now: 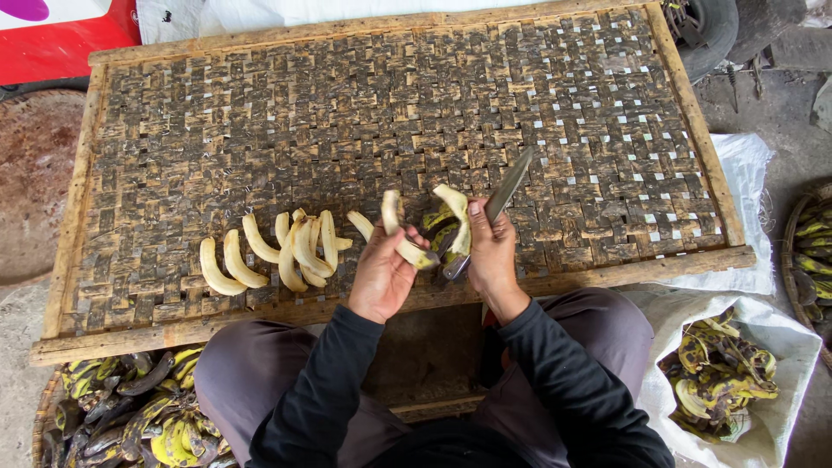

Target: The person sits on the floor at a low woven mat table and peels bananas one at a time using a small knife, cutting the peel and removing it by hand. Peeled bananas are laid in a row on the mat, and discarded peels are tossed into a bag beside the table.

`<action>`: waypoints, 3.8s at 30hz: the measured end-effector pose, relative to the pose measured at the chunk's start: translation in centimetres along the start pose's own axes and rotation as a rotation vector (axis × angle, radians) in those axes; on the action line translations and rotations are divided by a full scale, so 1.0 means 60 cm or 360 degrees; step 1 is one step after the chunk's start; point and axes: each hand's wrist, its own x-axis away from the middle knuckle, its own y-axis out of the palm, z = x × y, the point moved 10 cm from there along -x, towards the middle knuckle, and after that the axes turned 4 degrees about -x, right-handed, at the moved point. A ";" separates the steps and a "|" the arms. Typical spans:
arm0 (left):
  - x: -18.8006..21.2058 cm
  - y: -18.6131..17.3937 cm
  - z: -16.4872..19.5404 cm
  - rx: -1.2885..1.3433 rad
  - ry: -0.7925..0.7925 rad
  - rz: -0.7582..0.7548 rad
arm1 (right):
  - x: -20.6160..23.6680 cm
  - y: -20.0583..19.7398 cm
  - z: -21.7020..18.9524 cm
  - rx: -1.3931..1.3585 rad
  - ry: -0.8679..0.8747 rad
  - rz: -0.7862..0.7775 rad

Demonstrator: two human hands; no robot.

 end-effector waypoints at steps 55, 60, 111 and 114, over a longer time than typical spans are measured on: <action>0.010 -0.034 -0.007 0.0267 0.0210 -0.0007 | 0.108 0.143 -0.036 0.0700 -0.0259 -0.1039; 0.016 -0.014 0.011 -0.0080 0.0230 0.0097 | 0.105 0.127 -0.013 0.0838 -0.0002 -0.0974; -0.003 -0.020 0.014 -0.0374 -0.0057 0.0127 | 0.321 -0.574 -0.396 0.2953 -0.0535 0.1437; 0.005 0.016 0.040 -0.0324 0.0208 -0.0123 | 0.297 -0.577 -0.405 0.2993 -0.0447 0.1334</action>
